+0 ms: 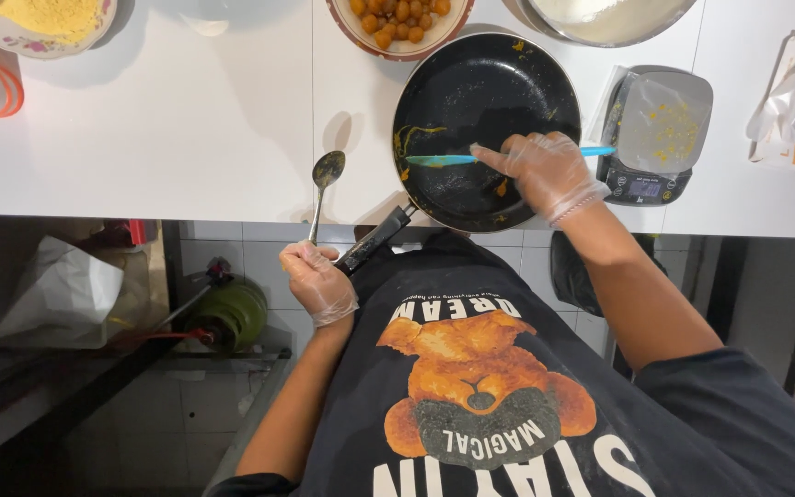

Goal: Portioning dough using a digital scale and rolling it into small balls by hand for pineapple jam cookies.

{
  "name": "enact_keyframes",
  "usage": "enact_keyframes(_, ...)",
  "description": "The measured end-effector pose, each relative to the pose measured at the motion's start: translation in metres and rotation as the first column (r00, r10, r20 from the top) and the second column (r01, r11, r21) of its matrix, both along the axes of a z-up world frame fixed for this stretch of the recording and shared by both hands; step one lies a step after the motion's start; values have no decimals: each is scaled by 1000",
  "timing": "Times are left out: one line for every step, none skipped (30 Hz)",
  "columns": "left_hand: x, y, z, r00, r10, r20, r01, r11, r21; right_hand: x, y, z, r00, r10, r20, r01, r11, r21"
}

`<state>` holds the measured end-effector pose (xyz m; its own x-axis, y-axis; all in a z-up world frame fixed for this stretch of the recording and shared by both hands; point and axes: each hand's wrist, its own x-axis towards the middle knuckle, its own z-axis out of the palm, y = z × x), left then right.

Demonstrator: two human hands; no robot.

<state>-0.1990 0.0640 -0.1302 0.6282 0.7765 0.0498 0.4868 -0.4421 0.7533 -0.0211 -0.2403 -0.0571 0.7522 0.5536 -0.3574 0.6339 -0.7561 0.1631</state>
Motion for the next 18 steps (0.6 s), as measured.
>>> enact_keyframes(-1, 1, -3, 1000, 5, 8, -5, 1000, 6, 2, 8, -2, 1000, 23, 9, -22, 1000, -15)
enact_keyframes(0, 1, -6, 1000, 8, 19, -8, 1000, 10, 4, 16, -4, 999, 43, 20, -43, 999, -32)
enact_keyframes(1, 1, -8, 1000, 6, 19, -6, 1000, 10, 6, 17, -3, 999, 41, 21, -41, 999, -32)
enact_keyframes(1, 1, -10, 999, 8, 31, -8, 1000, 12, 7, 19, -3, 997, 73, 9, -73, 997, -10)
enact_keyframes(0, 2, -13, 999, 11, 43, -11, 1000, 13, 8, 21, -3, 994, 105, -2, -105, 994, 13)
enact_keyframes(1, 1, -11, 999, 10, 43, -10, 1000, 14, 10, 18, -6, 995, 104, -2, -104, 994, 15)
enact_keyframes(1, 1, -9, 999, 14, 38, -15, 1000, 28, 11, 15, -9, 987, 148, 59, -150, 988, 22)
enact_keyframes(1, -1, -8, 999, 17, 33, -18, 999, 39, 12, 11, -12, 974, 190, 120, -194, 981, 24)
enact_keyframes(0, 0, -10, 999, 15, 34, -16, 999, 39, 14, 4, -14, 975, 188, 120, -192, 981, 23)
enact_keyframes(0, 1, -12, 999, 17, 40, -18, 999, 42, 18, -2, -16, 966, 215, 146, -222, 975, 31)
enact_keyframes(1, 2, -14, 999, 18, 47, -20, 999, 46, 22, -9, -17, 955, 242, 171, -252, 967, 37)
enact_keyframes(0, 1, -12, 999, 18, 49, -20, 999, 44, 23, -16, -13, 955, 242, 173, -251, 967, 36)
enact_keyframes(0, 0, -10, 999, 19, 47, -21, 999, 37, 25, -22, -9, 946, 244, 212, -261, 964, 53)
enact_keyframes(0, 0, -7, 999, 22, 44, -23, 999, 30, 26, -29, -4, 937, 247, 249, -272, 960, 71)
enact_keyframes(0, -1, -8, 999, 22, 45, -23, 999, 29, 27, -29, 12, 936, 247, 250, -272, 960, 71)
enact_keyframes(1, -2, -8, 998, 32, 48, -34, 999, 37, 29, -30, 28, 977, 181, 110, -177, 983, -49)
enact_keyframes(2, -2, -9, 998, 42, 52, -44, 998, 45, 31, -30, 44, 996, 91, -20, -93, 979, -180)
enact_keyframes(1, -2, -7, 998, 43, 51, -45, 998, 45, 28, -37, 46, 996, 92, -21, -95, 979, -181)
